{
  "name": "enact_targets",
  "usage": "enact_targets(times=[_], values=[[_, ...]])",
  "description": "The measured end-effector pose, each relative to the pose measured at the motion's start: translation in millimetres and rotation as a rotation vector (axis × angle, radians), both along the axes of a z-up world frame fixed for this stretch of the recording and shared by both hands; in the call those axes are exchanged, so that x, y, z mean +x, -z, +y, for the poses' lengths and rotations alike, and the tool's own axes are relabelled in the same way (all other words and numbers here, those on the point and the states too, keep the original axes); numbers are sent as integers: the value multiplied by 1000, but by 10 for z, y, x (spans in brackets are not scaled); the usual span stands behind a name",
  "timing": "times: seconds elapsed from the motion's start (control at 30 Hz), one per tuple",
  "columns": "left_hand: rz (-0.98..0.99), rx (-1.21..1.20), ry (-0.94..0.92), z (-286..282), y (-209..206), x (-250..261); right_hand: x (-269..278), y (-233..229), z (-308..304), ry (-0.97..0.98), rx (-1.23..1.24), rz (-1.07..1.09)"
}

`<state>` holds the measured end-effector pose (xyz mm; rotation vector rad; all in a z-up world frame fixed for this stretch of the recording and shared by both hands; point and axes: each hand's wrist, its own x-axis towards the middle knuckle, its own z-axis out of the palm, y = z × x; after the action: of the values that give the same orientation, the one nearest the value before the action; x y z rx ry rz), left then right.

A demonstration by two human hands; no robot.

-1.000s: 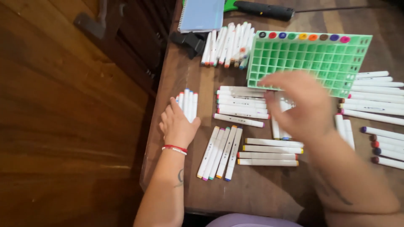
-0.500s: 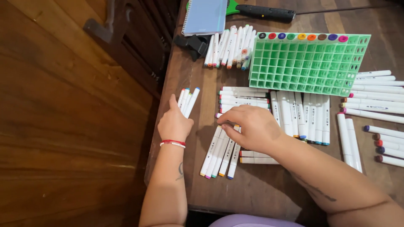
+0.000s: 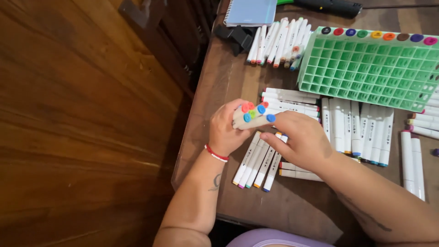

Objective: The person gathers whiteboard markers from a wooden table and places them into a green plastic grid organizer. They repeatedly pick up markers, sometimes in small groups, and insert them into the organizer's slots. The person also moves the organizer and adjusts marker positions during the process.

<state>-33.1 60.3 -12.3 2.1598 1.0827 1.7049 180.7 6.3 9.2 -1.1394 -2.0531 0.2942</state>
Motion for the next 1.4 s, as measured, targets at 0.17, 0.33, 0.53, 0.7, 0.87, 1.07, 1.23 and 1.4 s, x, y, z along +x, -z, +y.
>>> enact_targets(times=[0.17, 0.33, 0.53, 0.7, 0.87, 1.07, 1.23, 1.4], values=[[-30, 33, 52, 14, 98, -32, -67, -222, -77, -11, 104, 60], [-42, 101, 81, -25, -46, -15, -78, -301, -133, -11, 176, 139], [-28, 126, 113, -65, -118, -14, -175, -383, -181, -85, 325, 182], [-18, 274, 106, -100, -133, 51, -200, -368, -186, -241, 80, 370], [-49, 320, 150, -234, -211, 136, -234, -450, -269, -221, 36, 315], [-34, 423, 153, -363, -312, 251, -111, -667, -355, -321, 11, 332], [-40, 459, 207, -493, -459, 384, 94, -829, -419, -392, 60, 314], [-34, 451, 249, -607, -548, 554, 334, -902, -538, -350, 127, 236]])
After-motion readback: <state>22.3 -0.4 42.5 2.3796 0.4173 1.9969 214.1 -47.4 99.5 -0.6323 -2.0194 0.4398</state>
